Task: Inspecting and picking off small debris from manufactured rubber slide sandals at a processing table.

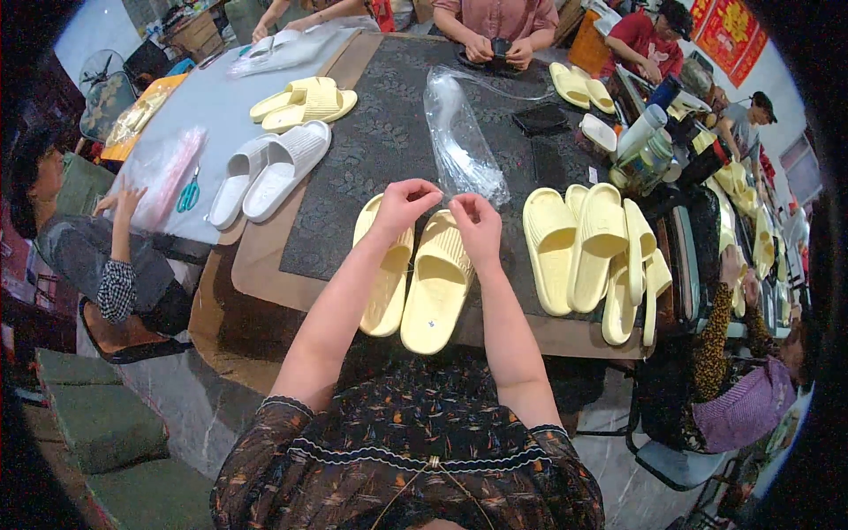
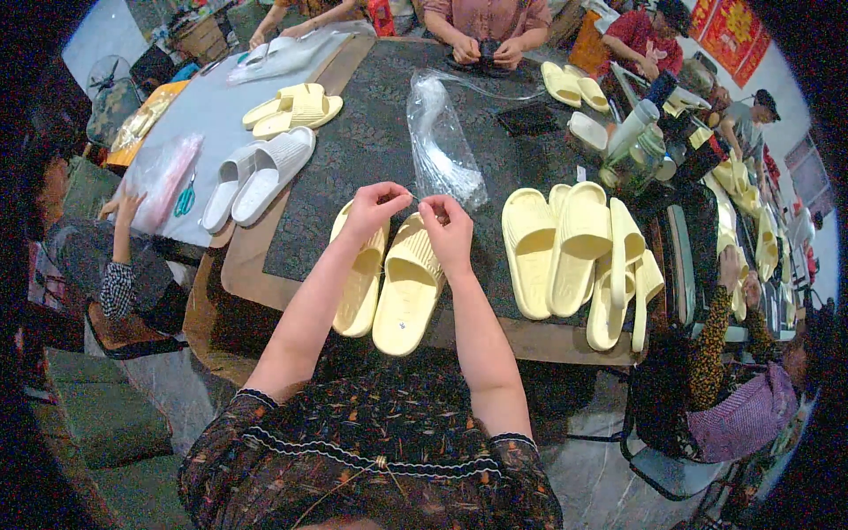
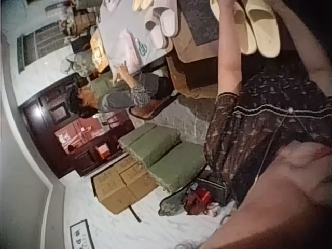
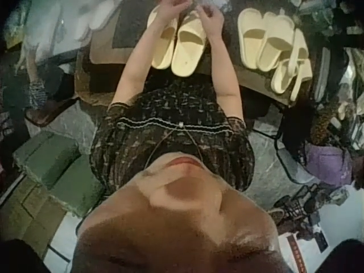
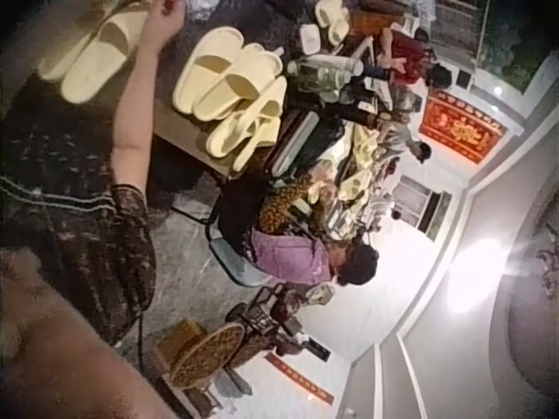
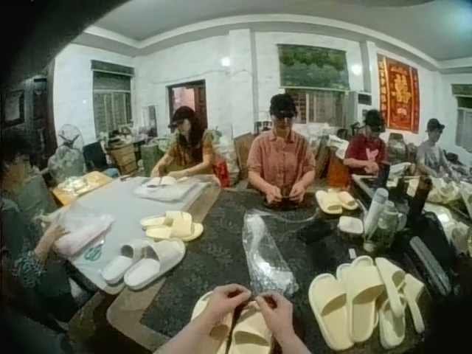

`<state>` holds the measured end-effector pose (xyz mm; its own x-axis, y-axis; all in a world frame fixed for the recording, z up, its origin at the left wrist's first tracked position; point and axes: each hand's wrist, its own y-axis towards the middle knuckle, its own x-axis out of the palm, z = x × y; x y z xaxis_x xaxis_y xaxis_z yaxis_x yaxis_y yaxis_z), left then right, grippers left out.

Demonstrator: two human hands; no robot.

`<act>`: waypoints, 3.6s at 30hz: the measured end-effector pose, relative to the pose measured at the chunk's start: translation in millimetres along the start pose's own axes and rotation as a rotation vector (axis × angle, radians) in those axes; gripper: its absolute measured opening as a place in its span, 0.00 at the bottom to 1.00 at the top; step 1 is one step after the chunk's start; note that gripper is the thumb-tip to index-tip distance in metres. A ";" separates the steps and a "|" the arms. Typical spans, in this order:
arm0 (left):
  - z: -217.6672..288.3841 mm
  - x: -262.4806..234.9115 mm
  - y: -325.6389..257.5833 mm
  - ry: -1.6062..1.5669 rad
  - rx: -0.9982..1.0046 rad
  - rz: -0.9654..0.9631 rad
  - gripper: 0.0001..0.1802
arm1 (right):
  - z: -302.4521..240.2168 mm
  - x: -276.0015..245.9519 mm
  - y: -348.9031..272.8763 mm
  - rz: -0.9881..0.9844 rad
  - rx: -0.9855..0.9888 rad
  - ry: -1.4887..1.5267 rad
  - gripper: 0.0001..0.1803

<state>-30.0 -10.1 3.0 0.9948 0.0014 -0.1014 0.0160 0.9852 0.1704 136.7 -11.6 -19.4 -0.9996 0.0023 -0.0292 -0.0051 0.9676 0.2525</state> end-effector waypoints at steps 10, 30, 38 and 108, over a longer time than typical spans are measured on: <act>-0.7 -0.4 0.8 -0.129 -0.010 -0.077 0.07 | -5.8 -4.2 2.0 -0.030 -0.029 -0.008 0.08; 1.5 -2.3 -2.9 -0.089 -0.126 -0.214 0.05 | -2.8 3.3 -2.5 -0.082 0.062 0.108 0.04; -0.7 4.3 -3.1 -0.072 -0.092 -0.164 0.07 | 12.0 3.8 -0.8 -0.104 0.032 0.223 0.04; -3.6 8.6 -3.5 -0.066 -0.041 0.026 0.09 | -1.0 5.8 -3.8 0.036 0.022 0.095 0.07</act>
<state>-21.8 -12.9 -2.0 0.9993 0.0172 -0.0328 -0.0127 0.9912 0.1316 130.9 -15.6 -19.6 -0.9974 0.0143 0.0711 0.0304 0.9726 0.2304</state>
